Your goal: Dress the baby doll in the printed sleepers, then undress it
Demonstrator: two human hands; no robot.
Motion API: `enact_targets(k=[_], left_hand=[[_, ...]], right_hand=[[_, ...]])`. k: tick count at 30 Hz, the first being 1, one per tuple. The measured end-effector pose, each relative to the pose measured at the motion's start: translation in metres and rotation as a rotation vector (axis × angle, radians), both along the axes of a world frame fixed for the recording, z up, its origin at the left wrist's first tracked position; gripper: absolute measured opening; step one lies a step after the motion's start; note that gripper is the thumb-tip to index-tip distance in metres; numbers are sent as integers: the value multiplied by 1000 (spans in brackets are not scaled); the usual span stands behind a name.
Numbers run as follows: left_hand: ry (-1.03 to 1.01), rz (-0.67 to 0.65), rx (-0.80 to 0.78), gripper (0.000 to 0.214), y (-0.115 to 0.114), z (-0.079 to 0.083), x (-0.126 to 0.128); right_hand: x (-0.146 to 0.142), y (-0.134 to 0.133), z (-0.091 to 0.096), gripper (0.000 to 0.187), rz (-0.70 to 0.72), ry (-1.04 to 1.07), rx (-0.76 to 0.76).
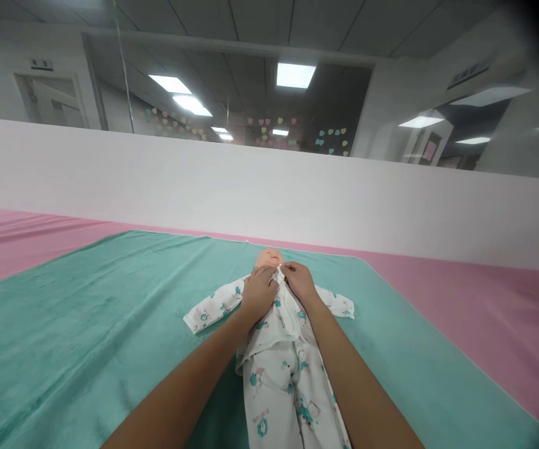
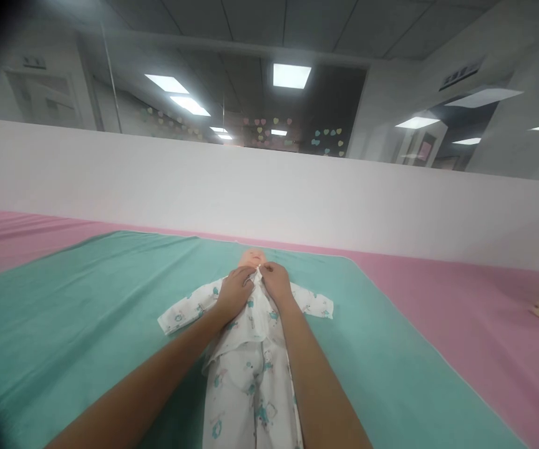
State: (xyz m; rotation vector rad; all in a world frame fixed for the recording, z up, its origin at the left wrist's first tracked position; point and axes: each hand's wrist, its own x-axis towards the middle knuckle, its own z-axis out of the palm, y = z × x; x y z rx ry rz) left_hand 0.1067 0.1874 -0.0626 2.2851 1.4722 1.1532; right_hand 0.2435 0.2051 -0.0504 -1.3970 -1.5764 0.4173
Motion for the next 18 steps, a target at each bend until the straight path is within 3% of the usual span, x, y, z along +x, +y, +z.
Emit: enact_targets(k=[11,18], left_hand=[[-24,-11,60,37,-1,-1,0],[30,53,52,35,-7,1,0]], right_hand=[[4,1,-2,28,71,83,-50],[5,2,-4,29,61,107,-59]])
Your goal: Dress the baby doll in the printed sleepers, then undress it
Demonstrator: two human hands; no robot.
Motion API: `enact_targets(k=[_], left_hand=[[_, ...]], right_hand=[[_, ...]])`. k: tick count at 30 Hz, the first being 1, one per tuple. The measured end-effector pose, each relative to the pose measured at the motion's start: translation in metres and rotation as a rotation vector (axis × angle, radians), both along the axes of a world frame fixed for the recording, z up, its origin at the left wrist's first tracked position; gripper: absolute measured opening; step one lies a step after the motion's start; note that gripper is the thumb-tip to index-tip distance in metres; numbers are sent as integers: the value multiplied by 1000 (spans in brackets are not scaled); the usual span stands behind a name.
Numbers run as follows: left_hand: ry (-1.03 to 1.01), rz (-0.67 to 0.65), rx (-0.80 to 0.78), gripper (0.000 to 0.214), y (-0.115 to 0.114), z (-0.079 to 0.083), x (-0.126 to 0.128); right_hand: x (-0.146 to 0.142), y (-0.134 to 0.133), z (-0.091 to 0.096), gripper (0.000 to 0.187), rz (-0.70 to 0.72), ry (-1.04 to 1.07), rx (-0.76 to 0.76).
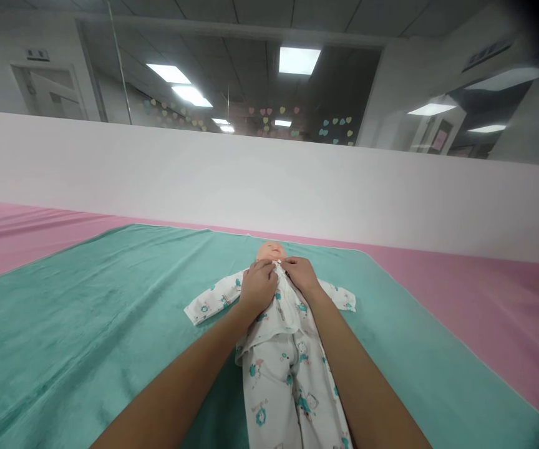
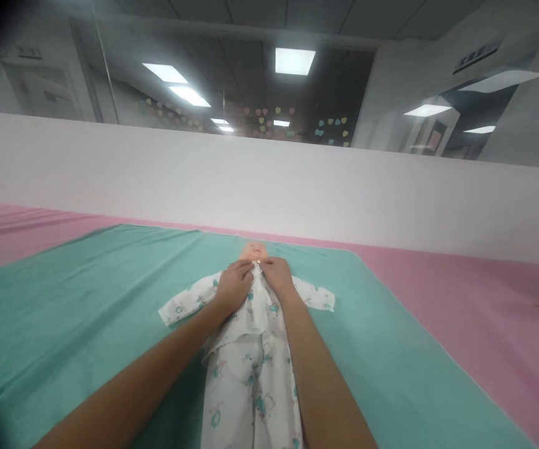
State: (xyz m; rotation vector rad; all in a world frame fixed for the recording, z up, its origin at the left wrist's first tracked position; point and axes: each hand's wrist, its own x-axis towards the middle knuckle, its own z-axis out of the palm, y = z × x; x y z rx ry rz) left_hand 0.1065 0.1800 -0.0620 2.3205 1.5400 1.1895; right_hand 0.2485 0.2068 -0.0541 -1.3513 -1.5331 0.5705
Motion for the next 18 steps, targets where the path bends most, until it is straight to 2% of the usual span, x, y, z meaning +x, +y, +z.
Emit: enact_targets(k=[10,18], left_hand=[[3,4,27,35,1,0,0],[35,12,53,34,2,0,0]], right_hand=[[-3,-6,6,25,60,-15,15],[-3,-6,8,24,48,-52,21]])
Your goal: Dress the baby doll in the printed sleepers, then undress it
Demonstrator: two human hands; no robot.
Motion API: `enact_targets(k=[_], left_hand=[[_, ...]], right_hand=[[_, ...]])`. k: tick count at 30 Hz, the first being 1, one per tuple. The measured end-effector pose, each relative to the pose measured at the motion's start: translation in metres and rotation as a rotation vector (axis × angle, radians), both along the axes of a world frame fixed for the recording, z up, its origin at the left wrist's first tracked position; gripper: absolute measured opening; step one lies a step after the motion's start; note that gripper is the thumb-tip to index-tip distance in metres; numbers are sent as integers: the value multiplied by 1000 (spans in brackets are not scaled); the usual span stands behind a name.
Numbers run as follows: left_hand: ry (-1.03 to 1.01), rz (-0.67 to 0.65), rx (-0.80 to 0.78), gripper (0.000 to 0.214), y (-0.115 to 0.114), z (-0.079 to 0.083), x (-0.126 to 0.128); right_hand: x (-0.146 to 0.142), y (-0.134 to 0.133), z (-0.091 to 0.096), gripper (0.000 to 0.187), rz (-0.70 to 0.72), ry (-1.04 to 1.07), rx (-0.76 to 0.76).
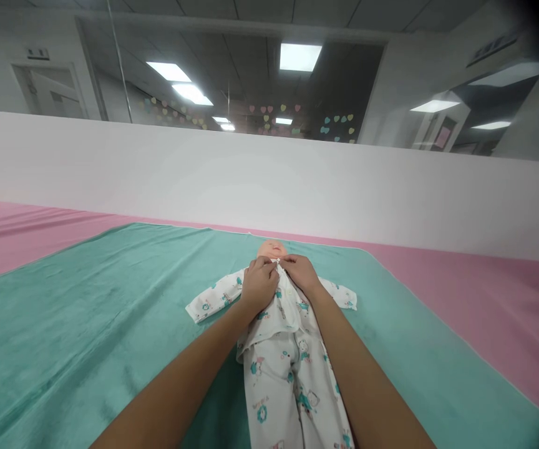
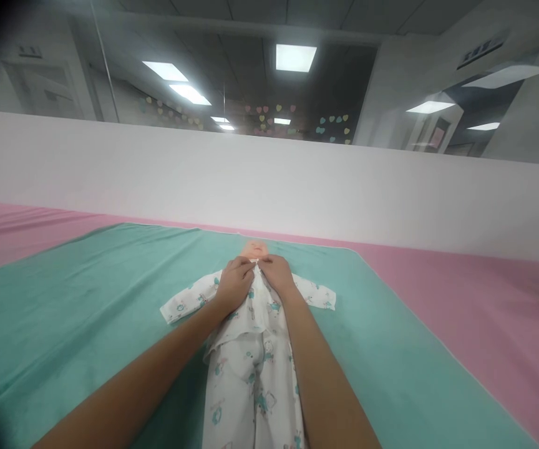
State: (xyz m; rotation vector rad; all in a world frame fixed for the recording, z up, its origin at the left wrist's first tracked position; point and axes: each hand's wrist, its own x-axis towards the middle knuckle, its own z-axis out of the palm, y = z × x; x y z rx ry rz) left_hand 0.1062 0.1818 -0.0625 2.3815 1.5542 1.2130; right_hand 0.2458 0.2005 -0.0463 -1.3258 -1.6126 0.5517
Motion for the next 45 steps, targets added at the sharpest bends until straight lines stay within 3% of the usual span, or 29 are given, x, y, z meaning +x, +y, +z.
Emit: enact_targets(k=[13,32,38,45], left_hand=[[-61,-77,-62,31,-5,8,-3],[-150,-32,-167,30,-5,9,-1],[-137,-34,-136,32,-3,6,-1],[-53,-55,-72,37,0,3,-1]], right_hand=[[6,7,-4,33,57,9,-91],[7,0,2,37,88,116,-175],[4,2,3,30,81,37,-111],[-2,1,9,23,64,-196,-100]])
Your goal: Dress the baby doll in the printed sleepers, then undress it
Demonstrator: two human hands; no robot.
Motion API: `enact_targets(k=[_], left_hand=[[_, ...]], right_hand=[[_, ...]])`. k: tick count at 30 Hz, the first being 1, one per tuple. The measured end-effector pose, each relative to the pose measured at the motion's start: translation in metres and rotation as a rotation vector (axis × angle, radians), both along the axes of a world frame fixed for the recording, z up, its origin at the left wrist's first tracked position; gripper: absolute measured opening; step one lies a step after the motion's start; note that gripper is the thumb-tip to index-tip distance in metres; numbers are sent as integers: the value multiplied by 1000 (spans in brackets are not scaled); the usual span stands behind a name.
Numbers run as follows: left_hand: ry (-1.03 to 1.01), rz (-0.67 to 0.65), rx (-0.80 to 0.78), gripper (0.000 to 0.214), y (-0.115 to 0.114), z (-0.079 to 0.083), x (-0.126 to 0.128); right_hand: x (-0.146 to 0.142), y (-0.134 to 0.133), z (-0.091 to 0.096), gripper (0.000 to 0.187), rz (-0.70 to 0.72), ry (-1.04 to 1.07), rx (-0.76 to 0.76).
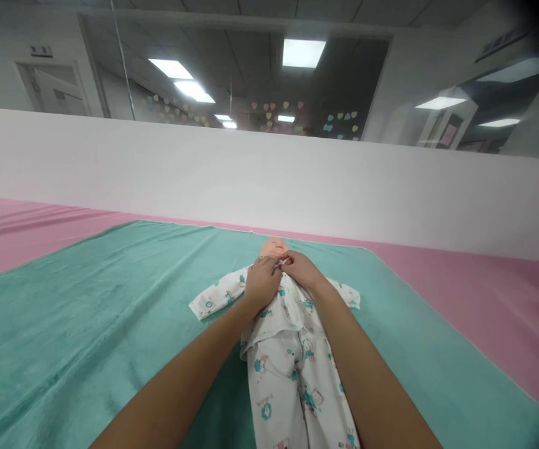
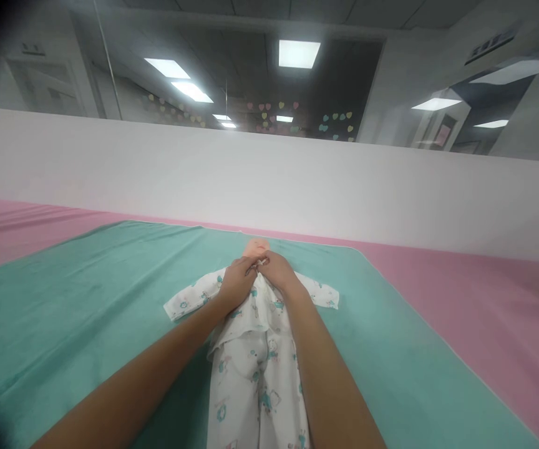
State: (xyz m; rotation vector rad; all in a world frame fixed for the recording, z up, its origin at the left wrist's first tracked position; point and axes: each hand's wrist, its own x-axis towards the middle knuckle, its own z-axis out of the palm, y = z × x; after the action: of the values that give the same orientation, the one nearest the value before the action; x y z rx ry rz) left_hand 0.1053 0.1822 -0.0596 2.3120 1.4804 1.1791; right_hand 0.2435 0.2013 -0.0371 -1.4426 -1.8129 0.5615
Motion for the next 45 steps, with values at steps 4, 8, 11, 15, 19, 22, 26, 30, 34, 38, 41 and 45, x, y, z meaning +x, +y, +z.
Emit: enact_targets(k=[4,8,11,15,19,22,26,30,34,38,41,45], left_hand=[[15,-7,-8,38,0,0,0],[9,2,14,34,1,-1,-1],[15,5,27,30,2,-1,-2],[27,21,52,25,2,-2,-2],[38,31,76,23,1,-3,-2],[45,30,90,21,1,-3,-1],[28,27,82,21,2,-3,-1],[-22,34,47,20,3,-4,-1],[-35,14,75,31,3,-5,-2],[-3,-27,92,33,3,-5,-2],[-6,-12,97,31,3,-5,-1],[-12,9,100,30,3,-4,-1]], right_hand=[[-3,-5,6,18,-18,-122,21],[-4,-7,7,12,-38,-141,48],[-1,-7,6,16,-22,-115,46],[2,-5,1,19,8,42,21],[1,-1,-4,23,-86,107,30],[0,0,-7,20,-136,101,45],[0,1,-8,21,-114,113,41],[0,2,-9,22,-45,149,26],[-1,1,-8,22,-66,152,24],[-2,-1,-6,21,-73,168,-2],[-1,-1,-7,20,-82,182,2],[0,2,-10,22,-96,199,8]])
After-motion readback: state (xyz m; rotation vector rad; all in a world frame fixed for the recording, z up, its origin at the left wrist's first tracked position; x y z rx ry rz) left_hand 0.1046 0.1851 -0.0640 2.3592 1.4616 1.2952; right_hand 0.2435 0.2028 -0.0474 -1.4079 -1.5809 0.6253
